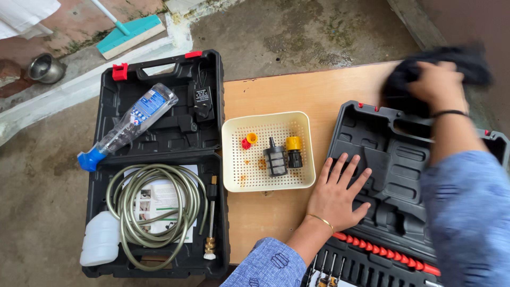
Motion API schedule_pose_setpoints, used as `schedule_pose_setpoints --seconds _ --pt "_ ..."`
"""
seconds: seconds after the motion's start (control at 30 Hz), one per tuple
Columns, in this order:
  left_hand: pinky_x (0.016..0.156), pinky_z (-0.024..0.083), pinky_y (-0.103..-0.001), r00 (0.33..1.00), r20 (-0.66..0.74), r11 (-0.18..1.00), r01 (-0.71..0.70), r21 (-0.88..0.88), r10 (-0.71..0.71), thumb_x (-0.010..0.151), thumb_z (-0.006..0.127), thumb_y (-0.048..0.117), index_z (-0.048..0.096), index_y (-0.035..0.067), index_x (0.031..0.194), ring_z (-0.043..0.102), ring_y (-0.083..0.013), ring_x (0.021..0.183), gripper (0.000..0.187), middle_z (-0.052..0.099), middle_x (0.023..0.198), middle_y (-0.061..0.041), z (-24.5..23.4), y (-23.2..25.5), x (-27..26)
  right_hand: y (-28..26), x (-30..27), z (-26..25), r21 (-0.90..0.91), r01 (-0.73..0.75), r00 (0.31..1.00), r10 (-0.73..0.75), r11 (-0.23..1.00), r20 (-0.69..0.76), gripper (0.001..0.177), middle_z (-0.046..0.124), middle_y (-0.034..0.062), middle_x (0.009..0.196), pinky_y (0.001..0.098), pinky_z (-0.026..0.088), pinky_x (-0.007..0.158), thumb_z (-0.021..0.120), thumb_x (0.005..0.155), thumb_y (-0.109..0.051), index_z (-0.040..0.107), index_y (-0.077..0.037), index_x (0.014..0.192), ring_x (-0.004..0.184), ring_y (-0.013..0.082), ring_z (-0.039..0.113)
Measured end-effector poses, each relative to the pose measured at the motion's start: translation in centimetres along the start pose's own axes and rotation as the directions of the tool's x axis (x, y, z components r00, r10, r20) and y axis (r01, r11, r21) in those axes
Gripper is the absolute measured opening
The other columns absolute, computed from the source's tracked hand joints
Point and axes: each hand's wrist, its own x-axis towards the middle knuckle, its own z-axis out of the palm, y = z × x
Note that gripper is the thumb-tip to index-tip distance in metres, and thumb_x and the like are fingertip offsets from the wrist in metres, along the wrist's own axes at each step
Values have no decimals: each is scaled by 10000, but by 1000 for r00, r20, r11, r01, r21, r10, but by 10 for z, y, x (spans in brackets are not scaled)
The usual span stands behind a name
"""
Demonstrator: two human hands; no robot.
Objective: The person organizes various tools and equipment within plastic cases and a basket, picking up individual components and placing them into their respective slots or containers.
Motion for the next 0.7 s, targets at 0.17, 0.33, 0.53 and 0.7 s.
schedule_pose_setpoints --seconds 0.17,0.33,0.53,0.7 --pt "1289 115 -485 995 98 985 -15 173 -2 858 624 593 585 247 1293 238 -295 1577 556 344 1686 -90 -4 0 1 -219 -42 -10 -44 318 924 -299 947 238 764 561 108 1348 595 497 977 895 639 -365 651 -378 1363 1334 355 483" --pt "1306 131 -502 999 26 993 46 -111 -43 836 673 588 606 71 1361 256 -323 1566 740 406 1609 -128 -3 2 4 -282 -85 -28 -79 480 840 -431 874 330 773 542 63 1373 654 421 1045 881 632 -285 644 -387 1360 1367 320 446" --pt "1302 139 -502 1000 -31 1000 1 22 0 880 632 546 539 232 1489 271 -302 1567 691 363 1671 -90 2 1 0 -178 -9 4 133 284 918 -309 950 247 514 711 220 1182 512 538 953 756 743 -200 730 -195 1256 1104 427 662" --pt "1310 130 -502 1000 -24 999 18 42 -17 908 605 553 430 268 1581 258 -303 1575 751 322 1693 -81 2 2 0 -44 47 18 -38 147 960 -134 988 244 523 701 249 1229 505 528 921 812 733 -309 743 -79 1197 1116 430 659"
